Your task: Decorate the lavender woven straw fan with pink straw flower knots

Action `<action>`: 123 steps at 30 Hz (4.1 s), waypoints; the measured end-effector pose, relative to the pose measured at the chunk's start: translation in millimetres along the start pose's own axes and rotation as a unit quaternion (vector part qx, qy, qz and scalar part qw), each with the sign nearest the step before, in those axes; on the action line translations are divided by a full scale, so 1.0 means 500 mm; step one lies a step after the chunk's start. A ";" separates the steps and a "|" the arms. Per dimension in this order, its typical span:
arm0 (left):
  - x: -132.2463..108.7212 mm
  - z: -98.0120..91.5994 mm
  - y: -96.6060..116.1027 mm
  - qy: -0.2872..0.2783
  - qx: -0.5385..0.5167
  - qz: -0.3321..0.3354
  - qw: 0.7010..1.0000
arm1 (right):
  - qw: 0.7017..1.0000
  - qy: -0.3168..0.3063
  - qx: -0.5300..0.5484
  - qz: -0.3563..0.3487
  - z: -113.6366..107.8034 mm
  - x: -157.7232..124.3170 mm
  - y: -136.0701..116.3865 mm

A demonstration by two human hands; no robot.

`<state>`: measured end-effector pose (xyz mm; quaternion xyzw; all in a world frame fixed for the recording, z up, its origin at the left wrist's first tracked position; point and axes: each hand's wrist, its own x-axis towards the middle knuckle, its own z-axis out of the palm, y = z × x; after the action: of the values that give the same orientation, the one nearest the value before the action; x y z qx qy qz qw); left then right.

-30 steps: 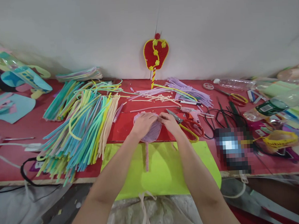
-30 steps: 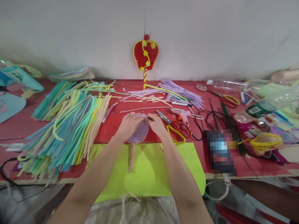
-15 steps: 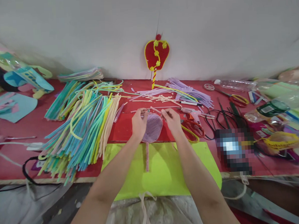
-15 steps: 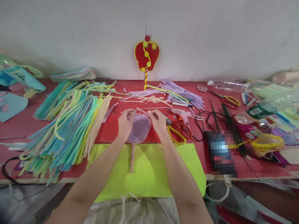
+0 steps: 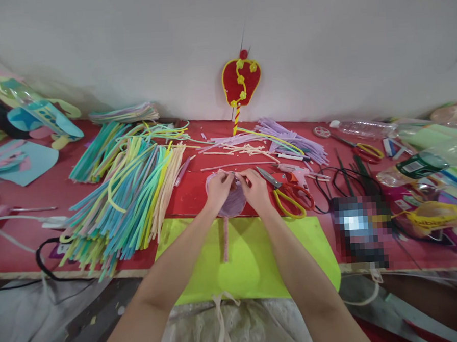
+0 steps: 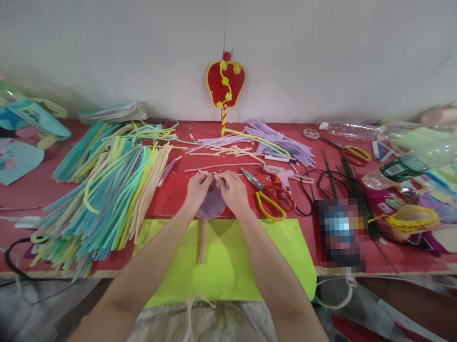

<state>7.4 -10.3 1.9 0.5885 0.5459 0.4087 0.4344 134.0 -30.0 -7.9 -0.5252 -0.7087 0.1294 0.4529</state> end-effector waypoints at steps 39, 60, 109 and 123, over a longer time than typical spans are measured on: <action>-0.015 -0.010 -0.003 -0.033 0.320 0.169 0.932 | 0.997 -0.043 0.019 0.064 0.007 0.006 0.035; -0.013 -0.010 -0.009 0.034 0.189 0.235 0.953 | 0.987 -0.069 0.093 0.113 0.001 0.010 0.022; 0.001 0.012 -0.007 0.039 -0.084 0.017 0.996 | 0.995 0.066 0.025 0.073 0.013 0.004 0.006; -0.001 0.007 -0.017 -0.011 -0.034 0.131 0.991 | 0.973 0.047 0.140 0.177 0.019 0.009 0.011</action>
<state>8.4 -10.8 -7.2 0.6442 0.4450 0.4739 0.4030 130.0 -21.3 -14.5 -0.5792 -0.5574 0.2806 0.5245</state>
